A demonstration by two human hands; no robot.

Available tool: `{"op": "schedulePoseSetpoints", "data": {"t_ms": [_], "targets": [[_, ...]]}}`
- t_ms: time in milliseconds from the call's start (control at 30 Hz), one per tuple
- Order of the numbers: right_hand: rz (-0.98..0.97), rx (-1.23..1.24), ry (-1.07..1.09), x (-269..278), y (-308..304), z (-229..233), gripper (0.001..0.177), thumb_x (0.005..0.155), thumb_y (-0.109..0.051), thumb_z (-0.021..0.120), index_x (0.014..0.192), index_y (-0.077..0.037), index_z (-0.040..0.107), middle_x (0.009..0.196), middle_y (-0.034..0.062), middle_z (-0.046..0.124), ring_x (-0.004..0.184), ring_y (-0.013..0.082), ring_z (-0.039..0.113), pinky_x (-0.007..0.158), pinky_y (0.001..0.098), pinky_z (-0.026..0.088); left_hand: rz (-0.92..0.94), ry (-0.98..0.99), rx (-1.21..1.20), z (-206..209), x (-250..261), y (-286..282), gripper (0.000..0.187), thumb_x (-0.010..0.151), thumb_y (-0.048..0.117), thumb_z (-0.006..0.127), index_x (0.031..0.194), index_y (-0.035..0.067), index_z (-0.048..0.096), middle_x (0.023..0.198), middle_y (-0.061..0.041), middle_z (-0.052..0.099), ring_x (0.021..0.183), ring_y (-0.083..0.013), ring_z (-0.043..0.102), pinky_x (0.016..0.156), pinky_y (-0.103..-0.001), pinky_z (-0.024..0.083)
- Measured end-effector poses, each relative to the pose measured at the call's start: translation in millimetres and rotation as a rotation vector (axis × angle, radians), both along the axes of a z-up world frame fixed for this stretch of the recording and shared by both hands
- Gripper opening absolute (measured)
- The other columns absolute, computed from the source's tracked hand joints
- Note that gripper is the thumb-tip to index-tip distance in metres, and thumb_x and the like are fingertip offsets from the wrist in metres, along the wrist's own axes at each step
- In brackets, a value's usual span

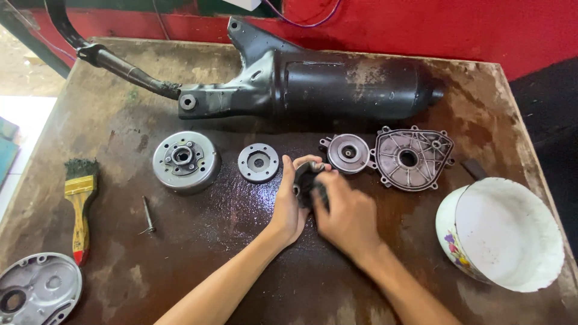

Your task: The person cleans several disassembled metallic mechanical components on a workbench using a dark cloth. They wipe the surfaces and inner holes of each part individually, handling them one by one and placing them back on the table after cleaning.

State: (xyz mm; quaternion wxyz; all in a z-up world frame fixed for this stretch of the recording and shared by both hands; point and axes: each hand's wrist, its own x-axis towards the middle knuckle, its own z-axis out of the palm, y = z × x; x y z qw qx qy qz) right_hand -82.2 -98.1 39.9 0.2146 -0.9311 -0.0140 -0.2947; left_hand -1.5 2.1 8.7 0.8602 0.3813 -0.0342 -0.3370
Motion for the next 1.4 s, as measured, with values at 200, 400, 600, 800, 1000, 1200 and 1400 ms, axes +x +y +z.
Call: {"op": "schedulePoseSetpoints", "data": {"t_ms": [200, 400, 600, 800, 1000, 1200, 1400], "targets": [[-0.007, 0.005, 0.108, 6.8, -10.3, -4.7, 0.027, 0.094, -0.022, 0.073, 0.114, -0.006, 0.065, 0.089, 0.0136, 0.075, 0.061, 0.0280, 0.073, 0.053, 0.0371, 0.056, 0.008, -0.091, -0.148, -1.8, -1.9, 3.8, 0.064, 0.107, 0.060, 0.022, 0.118, 0.007, 0.056, 0.113, -0.011, 0.065, 0.119, -0.0256, 0.064, 0.109, -0.042, 0.052], [0.083, -0.014, 0.032, -1.3, -0.3, 4.3, 0.026, 0.089, -0.021, 0.072, 0.110, -0.007, 0.065, 0.090, 0.0142, 0.074, 0.067, 0.0312, 0.073, 0.058, 0.0383, 0.056, 0.055, -0.052, -0.164, -2.4, -2.5, 2.9, 0.062, 0.105, 0.059, 0.023, 0.116, 0.008, 0.057, 0.109, -0.011, 0.066, 0.113, -0.0263, 0.066, 0.102, -0.044, 0.054], [0.074, 0.046, 0.041, -4.9, 1.0, -3.7, 0.026, 0.093, -0.018, 0.071, 0.113, -0.003, 0.064, 0.093, 0.0156, 0.073, 0.070, 0.0307, 0.074, 0.058, 0.0366, 0.057, 0.051, -0.101, -0.196, -7.6, -0.8, 1.0, 0.062, 0.110, 0.060, 0.025, 0.121, 0.008, 0.056, 0.115, -0.012, 0.064, 0.119, -0.0248, 0.063, 0.108, -0.041, 0.051], [-0.036, 0.037, 0.025, 5.3, -1.7, 7.7, 0.016, 0.094, -0.018, 0.072, 0.106, -0.007, 0.067, 0.090, 0.0141, 0.075, 0.069, 0.0308, 0.074, 0.058, 0.0382, 0.056, 0.018, 0.003, -0.073, 0.6, -2.6, 4.7, 0.060, 0.105, 0.059, 0.023, 0.122, 0.012, 0.055, 0.118, -0.010, 0.065, 0.114, -0.0219, 0.063, 0.099, -0.041, 0.053], [0.057, 0.069, 0.037, 6.1, -8.5, -2.5, 0.026, 0.094, -0.017, 0.073, 0.115, -0.004, 0.065, 0.092, 0.0153, 0.074, 0.066, 0.0264, 0.075, 0.057, 0.0347, 0.057, 0.032, -0.154, -0.215, -13.9, -5.0, 4.1, 0.061, 0.110, 0.058, 0.023, 0.120, 0.007, 0.056, 0.115, -0.013, 0.064, 0.116, -0.0270, 0.065, 0.103, -0.044, 0.055], [0.070, -0.057, 0.011, -1.8, -1.0, -4.1, 0.034, 0.082, -0.018, 0.077, 0.112, -0.006, 0.067, 0.095, 0.0141, 0.075, 0.068, 0.0293, 0.073, 0.060, 0.0381, 0.057, 0.042, -0.155, -0.136, -7.1, -5.8, 1.1, 0.063, 0.107, 0.061, 0.025, 0.117, 0.007, 0.056, 0.110, -0.012, 0.066, 0.113, -0.0266, 0.067, 0.104, -0.043, 0.056], [0.032, 0.030, -0.010, -3.8, 2.9, -10.8, 0.030, 0.091, -0.016, 0.075, 0.117, -0.005, 0.065, 0.097, 0.0143, 0.073, 0.076, 0.0312, 0.074, 0.061, 0.0366, 0.056, 0.069, -0.188, -0.141, -17.9, -1.8, -2.0, 0.066, 0.109, 0.062, 0.026, 0.123, 0.006, 0.056, 0.116, -0.011, 0.065, 0.118, -0.0247, 0.063, 0.108, -0.039, 0.051]]}}
